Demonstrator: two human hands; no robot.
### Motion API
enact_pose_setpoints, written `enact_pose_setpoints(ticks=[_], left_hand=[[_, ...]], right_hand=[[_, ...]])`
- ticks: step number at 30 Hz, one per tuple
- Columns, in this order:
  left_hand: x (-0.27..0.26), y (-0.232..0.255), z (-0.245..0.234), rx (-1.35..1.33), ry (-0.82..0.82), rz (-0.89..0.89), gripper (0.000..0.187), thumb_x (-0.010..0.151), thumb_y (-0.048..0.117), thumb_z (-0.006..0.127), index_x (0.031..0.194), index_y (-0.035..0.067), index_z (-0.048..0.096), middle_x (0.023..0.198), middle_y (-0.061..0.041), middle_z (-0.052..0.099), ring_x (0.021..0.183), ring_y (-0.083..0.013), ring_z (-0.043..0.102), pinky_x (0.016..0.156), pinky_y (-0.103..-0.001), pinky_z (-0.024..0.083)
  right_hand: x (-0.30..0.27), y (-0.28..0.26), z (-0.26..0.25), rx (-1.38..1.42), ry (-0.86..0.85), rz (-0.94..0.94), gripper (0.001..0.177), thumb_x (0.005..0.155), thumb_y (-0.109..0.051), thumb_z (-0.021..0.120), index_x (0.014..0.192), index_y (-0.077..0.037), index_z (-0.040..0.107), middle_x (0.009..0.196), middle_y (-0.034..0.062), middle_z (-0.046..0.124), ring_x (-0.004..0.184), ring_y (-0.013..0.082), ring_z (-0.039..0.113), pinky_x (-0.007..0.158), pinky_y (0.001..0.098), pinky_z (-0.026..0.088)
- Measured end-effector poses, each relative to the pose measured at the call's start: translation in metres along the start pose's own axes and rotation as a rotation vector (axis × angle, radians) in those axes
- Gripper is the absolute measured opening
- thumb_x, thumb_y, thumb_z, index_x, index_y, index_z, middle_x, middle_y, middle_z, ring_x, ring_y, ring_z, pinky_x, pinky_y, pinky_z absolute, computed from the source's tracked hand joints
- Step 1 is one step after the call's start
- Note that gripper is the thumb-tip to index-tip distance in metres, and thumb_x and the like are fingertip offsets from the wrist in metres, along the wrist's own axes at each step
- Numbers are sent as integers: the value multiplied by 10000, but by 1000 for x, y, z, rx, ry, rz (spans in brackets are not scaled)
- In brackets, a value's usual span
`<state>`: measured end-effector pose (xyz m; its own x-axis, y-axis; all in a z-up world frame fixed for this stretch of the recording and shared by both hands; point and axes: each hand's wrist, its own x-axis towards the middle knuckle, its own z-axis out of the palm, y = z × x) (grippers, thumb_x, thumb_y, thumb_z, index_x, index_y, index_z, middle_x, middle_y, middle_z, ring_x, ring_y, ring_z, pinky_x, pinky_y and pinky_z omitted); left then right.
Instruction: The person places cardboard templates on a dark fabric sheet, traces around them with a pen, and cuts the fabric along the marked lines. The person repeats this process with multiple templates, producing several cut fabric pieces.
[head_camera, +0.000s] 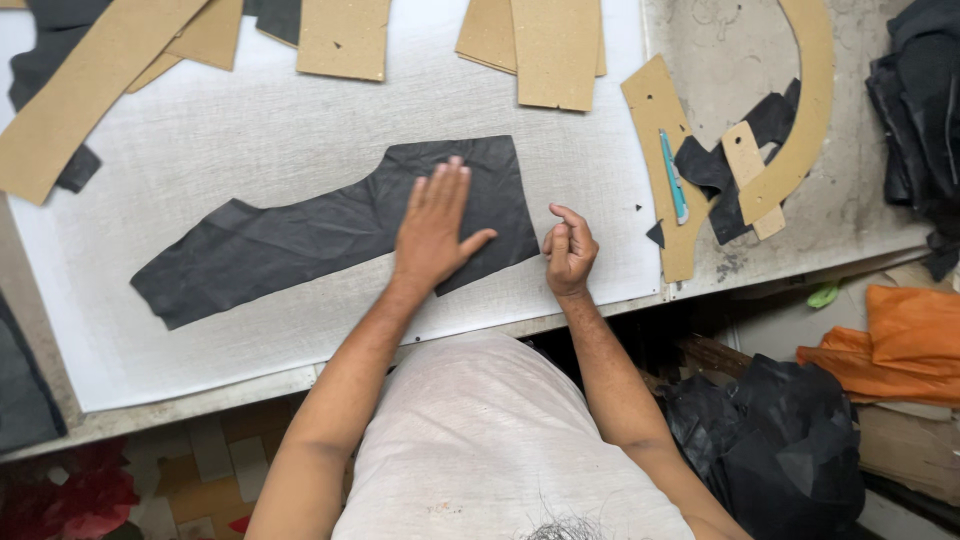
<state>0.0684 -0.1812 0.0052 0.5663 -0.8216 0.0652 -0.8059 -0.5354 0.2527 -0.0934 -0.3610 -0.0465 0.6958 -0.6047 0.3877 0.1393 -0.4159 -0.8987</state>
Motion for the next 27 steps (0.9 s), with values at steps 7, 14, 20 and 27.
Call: enact_pose_setpoints(ticks=[7, 14, 20, 27], left_hand=[[-8, -12, -15, -18, 90, -120, 995, 959, 707, 494, 1633, 0, 302, 1721, -179, 221, 1597, -293, 190, 1290, -521, 99], [-10, -17, -13, 21, 120, -112, 929, 969, 671, 517, 1625, 37, 341, 1704, -207, 255, 1575, -334, 214, 1273, -562, 110], [-9, -6, -27, 31, 144, -106, 928, 919, 633, 575, 1575, 12, 357, 1665, -220, 268, 1539, -354, 250, 1241, -569, 155], [-14, 1, -36, 78, 206, -117, 885, 881, 618, 570, 1533, 52, 378, 1631, -180, 301, 1500, -323, 286, 1215, -534, 200]], right_hand=[[19, -27, -18, -56, -43, 193, 260, 1004, -112, 647, 1250, -36, 686, 738, -25, 641, 615, 34, 528, 533, 208, 414], [76, -15, -120, -991, 222, -131, 272, 869, -69, 776, 1137, -63, 732, 1062, 129, 695, 965, 322, 639, 837, 427, 527], [77, 7, -151, -790, 110, 209, 349, 846, -12, 778, 1190, -63, 749, 937, 142, 653, 870, 297, 650, 789, 409, 547], [83, 27, -163, -701, 37, 305, 371, 794, -11, 740, 1164, -39, 728, 980, 165, 678, 928, 322, 684, 820, 420, 557]])
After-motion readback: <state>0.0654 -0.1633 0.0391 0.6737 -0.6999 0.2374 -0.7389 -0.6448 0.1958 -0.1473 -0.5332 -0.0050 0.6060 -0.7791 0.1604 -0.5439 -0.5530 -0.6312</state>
